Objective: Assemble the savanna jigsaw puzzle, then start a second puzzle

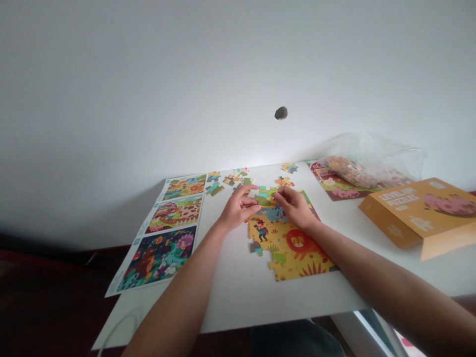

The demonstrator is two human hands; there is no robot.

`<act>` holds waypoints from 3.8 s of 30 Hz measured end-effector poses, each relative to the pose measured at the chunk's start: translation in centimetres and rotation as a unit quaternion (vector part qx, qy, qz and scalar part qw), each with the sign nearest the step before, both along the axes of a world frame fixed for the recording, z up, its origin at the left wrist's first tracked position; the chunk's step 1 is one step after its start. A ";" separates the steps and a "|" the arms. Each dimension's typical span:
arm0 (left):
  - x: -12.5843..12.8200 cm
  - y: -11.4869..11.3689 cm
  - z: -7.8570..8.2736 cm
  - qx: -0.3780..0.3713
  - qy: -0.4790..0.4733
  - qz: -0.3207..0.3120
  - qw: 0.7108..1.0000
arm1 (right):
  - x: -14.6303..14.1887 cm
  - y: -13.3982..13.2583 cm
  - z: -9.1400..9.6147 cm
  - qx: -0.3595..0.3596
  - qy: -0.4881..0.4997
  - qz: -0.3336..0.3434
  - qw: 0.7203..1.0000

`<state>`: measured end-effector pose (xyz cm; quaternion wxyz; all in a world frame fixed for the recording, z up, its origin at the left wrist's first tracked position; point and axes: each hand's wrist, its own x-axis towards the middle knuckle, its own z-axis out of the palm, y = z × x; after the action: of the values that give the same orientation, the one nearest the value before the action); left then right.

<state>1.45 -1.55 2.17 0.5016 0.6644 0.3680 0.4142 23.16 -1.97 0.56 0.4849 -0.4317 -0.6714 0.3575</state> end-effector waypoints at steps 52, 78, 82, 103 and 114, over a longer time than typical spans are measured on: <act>-0.2 0.7 -1.2 0.099 0.025 0.078 0.992 | 0.2 0.2 -0.2 0.039 0.018 -0.007 0.999; -0.9 -0.2 0.5 0.022 0.049 -0.033 0.998 | 0.6 -0.7 1.2 0.087 -0.117 0.057 0.988; -0.9 -0.2 0.4 0.064 0.087 -0.054 0.993 | 0.7 -0.8 1.5 0.047 -0.121 0.020 0.991; -0.8 0.6 -1.3 0.159 0.219 0.012 0.963 | -0.8 -3.4 2.9 -0.047 -0.209 0.336 0.917; -0.6 0.5 -1.0 0.181 0.226 0.009 0.957 | -1.0 -3.2 2.2 0.082 -0.233 0.379 0.892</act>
<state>0.84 -1.08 1.15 0.2733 0.8166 0.3969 0.3176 22.18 -5.13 2.80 0.1756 -0.1739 -0.9045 0.3475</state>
